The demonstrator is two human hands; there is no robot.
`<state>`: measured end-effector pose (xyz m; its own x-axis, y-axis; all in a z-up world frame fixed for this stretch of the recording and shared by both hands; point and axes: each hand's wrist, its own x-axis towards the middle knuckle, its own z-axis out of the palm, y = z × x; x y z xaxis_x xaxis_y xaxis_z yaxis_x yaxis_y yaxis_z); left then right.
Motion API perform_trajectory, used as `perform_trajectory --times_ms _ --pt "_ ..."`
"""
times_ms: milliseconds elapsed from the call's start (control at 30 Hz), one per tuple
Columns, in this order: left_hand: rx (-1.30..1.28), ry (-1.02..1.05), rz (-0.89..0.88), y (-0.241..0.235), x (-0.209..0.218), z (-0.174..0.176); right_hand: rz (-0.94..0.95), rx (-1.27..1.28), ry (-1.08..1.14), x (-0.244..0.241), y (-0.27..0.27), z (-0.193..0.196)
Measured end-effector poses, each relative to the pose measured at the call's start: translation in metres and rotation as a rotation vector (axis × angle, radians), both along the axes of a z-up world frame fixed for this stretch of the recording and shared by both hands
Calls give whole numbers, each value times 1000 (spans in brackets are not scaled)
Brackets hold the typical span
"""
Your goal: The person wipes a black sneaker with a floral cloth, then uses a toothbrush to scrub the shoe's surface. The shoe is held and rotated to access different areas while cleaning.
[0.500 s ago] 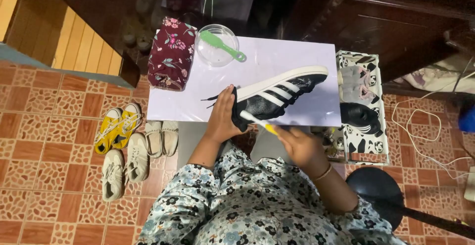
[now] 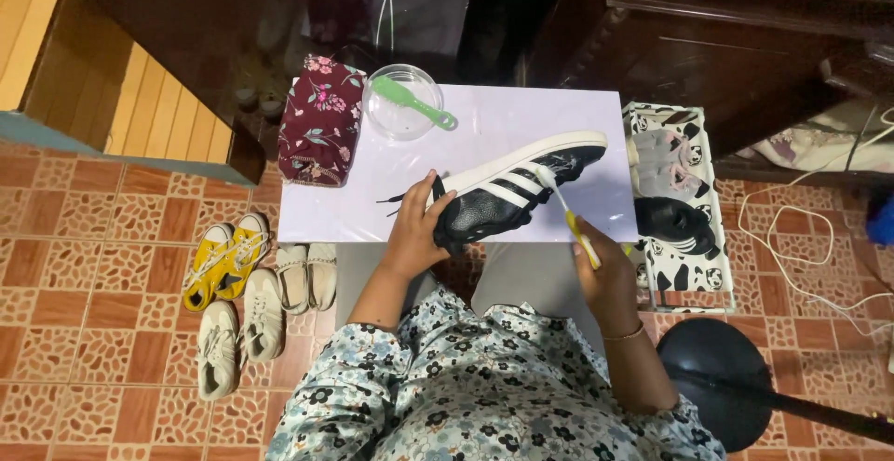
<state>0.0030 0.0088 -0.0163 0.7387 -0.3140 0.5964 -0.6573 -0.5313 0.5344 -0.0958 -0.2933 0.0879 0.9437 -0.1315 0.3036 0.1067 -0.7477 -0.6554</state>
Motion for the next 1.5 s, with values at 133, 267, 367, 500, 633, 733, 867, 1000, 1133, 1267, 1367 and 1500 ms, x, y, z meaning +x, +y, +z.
perform_trajectory --times_ms 133,267,367,500,633,733,867,1000,1133,1267,1367,1500 --pt "47 4 -30 1 -2 17 -66 143 -77 -7 -12 -35" --pt "17 59 -47 -12 -7 39 -80 109 -157 -11 -15 -44" --pt "-4 81 -11 -34 -10 67 26 100 -228 -20 -10 -35" --pt "-140 226 97 -53 -7 128 164 -130 -347 -34 -27 -68" --pt "-172 329 176 -62 7 170 202 -279 -450 -24 -8 -26" --pt "-193 470 164 -62 2 193 122 -241 -495 -11 -14 -25" --pt "-204 519 155 -62 -1 195 54 -277 -506 0 11 10" --pt "-208 527 150 -60 -9 203 -22 -433 -493 7 -10 -27" --pt "-202 529 139 -55 -17 205 0 -267 -421 1 -5 0" --pt "-189 613 153 -46 -21 183 68 -185 -324 -3 10 -4" --pt "-217 694 166 -35 -23 162 11 80 -244 1 8 6" --pt "-302 807 172 -17 -24 138 -23 364 -21 -1 9 2"
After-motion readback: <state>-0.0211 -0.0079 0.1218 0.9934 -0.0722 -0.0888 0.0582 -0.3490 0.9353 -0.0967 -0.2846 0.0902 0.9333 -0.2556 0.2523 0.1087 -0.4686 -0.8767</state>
